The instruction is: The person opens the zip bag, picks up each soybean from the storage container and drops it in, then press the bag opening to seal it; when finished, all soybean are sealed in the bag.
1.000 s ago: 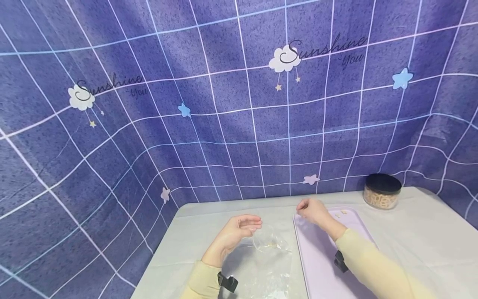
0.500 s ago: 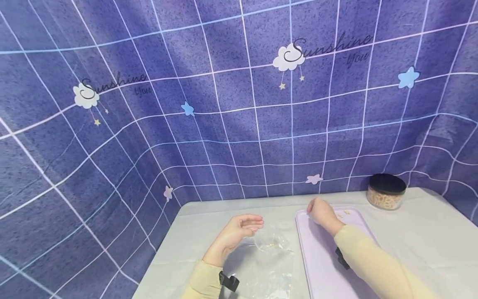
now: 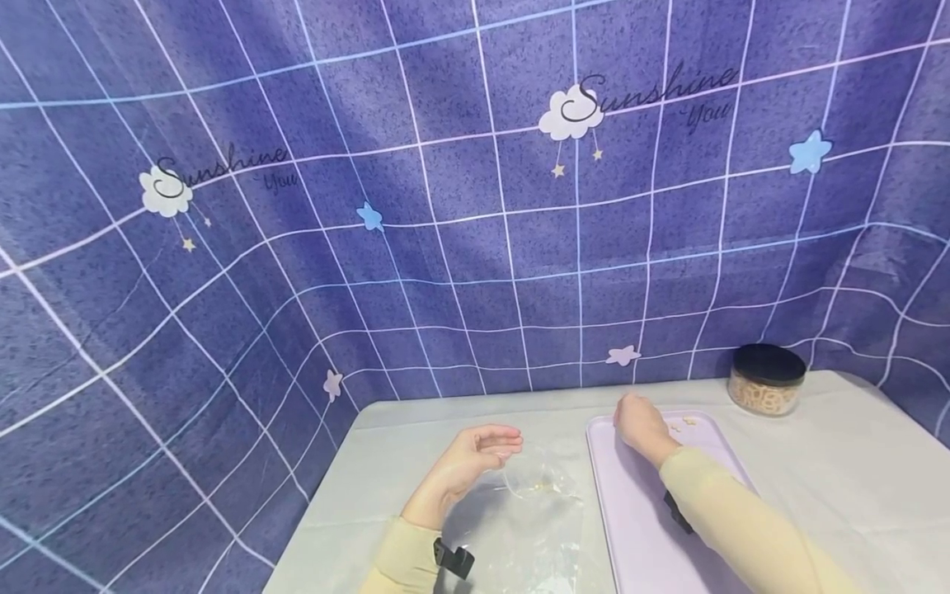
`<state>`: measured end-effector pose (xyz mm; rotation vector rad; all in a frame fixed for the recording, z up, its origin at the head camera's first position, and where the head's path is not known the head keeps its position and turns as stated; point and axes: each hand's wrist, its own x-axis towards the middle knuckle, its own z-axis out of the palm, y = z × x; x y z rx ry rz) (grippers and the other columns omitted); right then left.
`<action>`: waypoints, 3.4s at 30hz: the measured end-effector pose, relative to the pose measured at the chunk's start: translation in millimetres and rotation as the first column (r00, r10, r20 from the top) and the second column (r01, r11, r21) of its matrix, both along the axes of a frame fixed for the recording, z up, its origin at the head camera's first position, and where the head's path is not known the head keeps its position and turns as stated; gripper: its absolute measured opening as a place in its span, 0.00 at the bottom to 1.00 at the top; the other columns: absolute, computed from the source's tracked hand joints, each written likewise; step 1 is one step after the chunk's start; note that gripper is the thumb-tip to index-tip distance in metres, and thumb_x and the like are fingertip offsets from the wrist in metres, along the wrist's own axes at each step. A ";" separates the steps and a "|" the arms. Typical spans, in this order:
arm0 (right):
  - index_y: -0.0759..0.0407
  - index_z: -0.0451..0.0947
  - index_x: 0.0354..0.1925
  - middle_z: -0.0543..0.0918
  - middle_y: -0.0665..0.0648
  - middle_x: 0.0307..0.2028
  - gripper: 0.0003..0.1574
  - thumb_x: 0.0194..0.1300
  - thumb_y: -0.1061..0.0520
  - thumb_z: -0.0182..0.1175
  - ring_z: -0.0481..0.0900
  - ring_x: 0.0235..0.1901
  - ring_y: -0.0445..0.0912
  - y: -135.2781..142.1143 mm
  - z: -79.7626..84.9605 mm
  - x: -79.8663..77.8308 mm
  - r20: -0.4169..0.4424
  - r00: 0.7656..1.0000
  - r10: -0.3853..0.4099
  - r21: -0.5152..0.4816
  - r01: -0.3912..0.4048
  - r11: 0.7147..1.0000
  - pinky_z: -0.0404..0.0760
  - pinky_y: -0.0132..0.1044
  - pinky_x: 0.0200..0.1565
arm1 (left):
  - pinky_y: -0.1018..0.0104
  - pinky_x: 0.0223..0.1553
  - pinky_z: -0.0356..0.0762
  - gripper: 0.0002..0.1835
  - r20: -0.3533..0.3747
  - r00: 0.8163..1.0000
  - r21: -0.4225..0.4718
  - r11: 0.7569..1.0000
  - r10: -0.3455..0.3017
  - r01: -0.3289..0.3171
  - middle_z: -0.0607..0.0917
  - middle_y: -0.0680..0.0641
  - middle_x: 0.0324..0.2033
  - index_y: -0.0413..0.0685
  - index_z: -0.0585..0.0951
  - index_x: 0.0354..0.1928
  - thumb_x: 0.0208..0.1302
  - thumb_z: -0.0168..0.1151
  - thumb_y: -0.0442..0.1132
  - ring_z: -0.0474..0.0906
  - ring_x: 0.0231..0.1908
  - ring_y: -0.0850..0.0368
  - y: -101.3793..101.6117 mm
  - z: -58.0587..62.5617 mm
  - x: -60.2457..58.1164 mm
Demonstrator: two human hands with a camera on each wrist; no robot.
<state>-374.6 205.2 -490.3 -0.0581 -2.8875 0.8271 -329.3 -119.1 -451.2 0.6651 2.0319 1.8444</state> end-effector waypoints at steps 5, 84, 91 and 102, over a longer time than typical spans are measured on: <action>0.65 0.77 0.26 0.83 0.68 0.31 0.08 0.61 0.66 0.54 0.83 0.31 0.61 2.9 -2.6 -1.3 0.012 1.000 -0.013 0.002 0.013 1.000 0.86 0.58 0.36 | 0.44 0.67 0.70 0.30 -0.006 1.000 0.001 1.000 -0.003 0.003 0.76 0.24 0.60 0.22 0.73 0.62 0.52 0.50 0.17 0.77 0.60 0.35 1.7 -0.2 -1.0; 0.60 0.83 0.21 0.83 0.51 0.21 0.04 0.44 0.67 0.65 0.76 0.22 0.46 14.0 7.1 16.0 -0.206 0.965 0.165 -0.081 -0.185 0.979 0.81 0.42 0.28 | 0.44 0.67 0.71 0.31 -0.019 1.000 0.007 1.000 -0.009 0.009 0.78 0.25 0.58 0.20 0.71 0.63 0.52 0.51 0.18 0.76 0.60 0.31 2.3 -2.6 1.7; 0.62 0.88 0.29 0.87 0.50 0.26 0.03 0.52 0.66 0.69 0.81 0.28 0.41 -33.4 29.6 39.3 -0.251 0.895 0.370 -0.240 -0.427 0.872 0.85 0.38 0.37 | 0.46 0.66 0.72 0.31 -0.036 0.999 0.007 1.000 -0.024 0.024 0.76 0.23 0.59 0.19 0.70 0.63 0.52 0.50 0.18 0.76 0.61 0.31 1.5 -4.1 -0.9; 0.59 0.87 0.30 0.88 0.48 0.26 0.06 0.55 0.69 0.70 0.82 0.28 0.34 -92.0 39.4 71.9 -0.270 0.760 0.591 -0.239 -0.647 0.724 0.84 0.28 0.36 | 0.51 0.65 0.75 0.31 -0.029 1.000 -0.013 1.000 0.007 -0.008 0.80 0.27 0.58 0.22 0.72 0.63 0.51 0.50 0.18 0.77 0.60 0.34 1.4 -3.4 -0.2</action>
